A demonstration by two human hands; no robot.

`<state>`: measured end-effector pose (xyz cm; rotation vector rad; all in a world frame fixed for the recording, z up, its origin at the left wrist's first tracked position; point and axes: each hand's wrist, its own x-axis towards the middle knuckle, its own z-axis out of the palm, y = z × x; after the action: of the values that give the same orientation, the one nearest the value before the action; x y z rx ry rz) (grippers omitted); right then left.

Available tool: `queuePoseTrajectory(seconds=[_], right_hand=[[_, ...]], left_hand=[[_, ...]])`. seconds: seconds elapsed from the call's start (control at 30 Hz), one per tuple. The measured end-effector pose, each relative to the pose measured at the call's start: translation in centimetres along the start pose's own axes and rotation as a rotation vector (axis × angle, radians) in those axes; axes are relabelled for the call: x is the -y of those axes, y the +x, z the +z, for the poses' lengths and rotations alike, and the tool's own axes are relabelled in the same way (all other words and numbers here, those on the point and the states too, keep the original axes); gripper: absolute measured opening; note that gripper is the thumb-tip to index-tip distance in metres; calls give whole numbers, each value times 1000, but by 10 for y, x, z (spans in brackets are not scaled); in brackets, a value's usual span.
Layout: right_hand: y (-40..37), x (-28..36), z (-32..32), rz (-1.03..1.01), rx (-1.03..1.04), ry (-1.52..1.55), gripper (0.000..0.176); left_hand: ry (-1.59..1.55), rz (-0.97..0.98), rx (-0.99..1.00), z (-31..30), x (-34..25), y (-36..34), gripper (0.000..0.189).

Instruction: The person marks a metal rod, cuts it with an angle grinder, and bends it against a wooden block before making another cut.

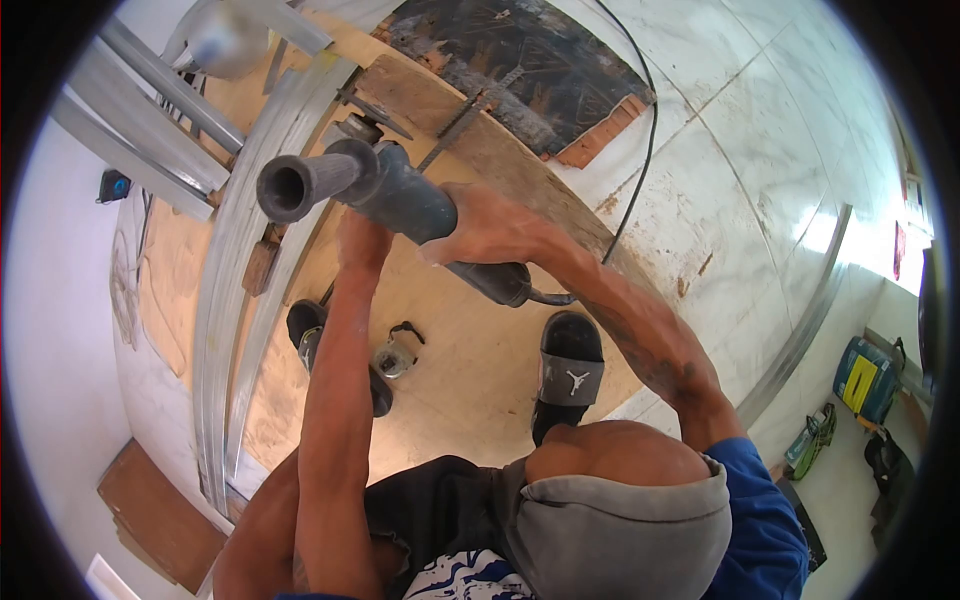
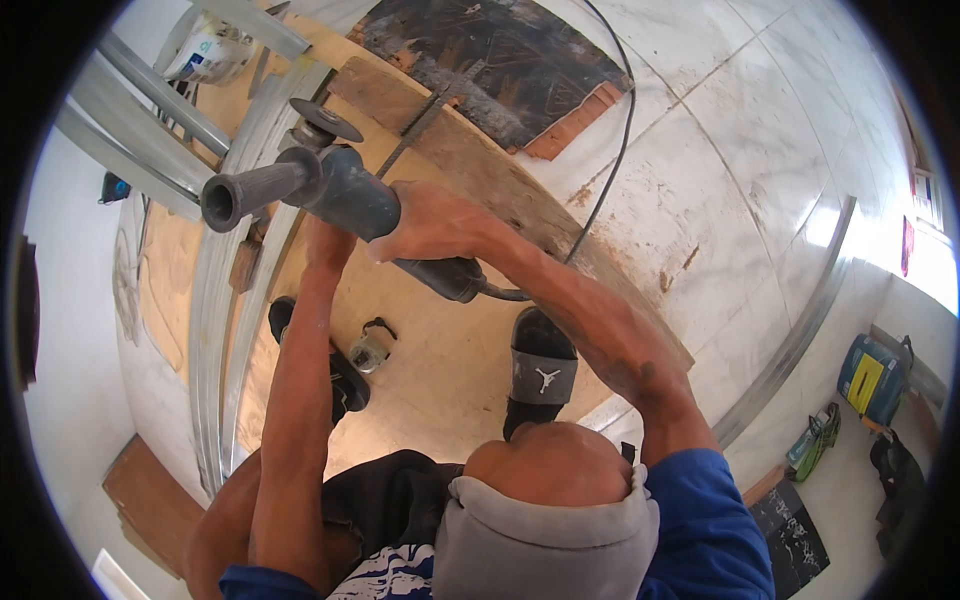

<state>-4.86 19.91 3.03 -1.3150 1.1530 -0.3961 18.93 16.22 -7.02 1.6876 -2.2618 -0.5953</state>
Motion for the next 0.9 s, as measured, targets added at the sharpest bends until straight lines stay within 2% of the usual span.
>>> queuePoseTrajectory(seconds=[0.1, 0.3, 0.5, 0.7, 0.8, 0.9], right_hand=[[0, 1, 1, -6, -4, 9, 71], [4, -4, 5, -45, -4, -9, 72], [0, 0, 3, -64, -2, 28, 72], [0, -2, 2, -62, 4, 35, 73], [2, -7, 2, -40, 6, 18, 73], [-4, -1, -3, -31, 9, 33, 74]], left_hand=[[10, 0, 41, -3, 1, -2, 47], [-3, 159, -32, -2, 3, 1, 44], [-63, 168, -71, -3, -3, 3, 42], [-18, 157, -11, 3, 7, 4, 42], [25, 86, 45, 2, 5, 4, 41], [18, 118, 8, 4, 5, 4, 41]])
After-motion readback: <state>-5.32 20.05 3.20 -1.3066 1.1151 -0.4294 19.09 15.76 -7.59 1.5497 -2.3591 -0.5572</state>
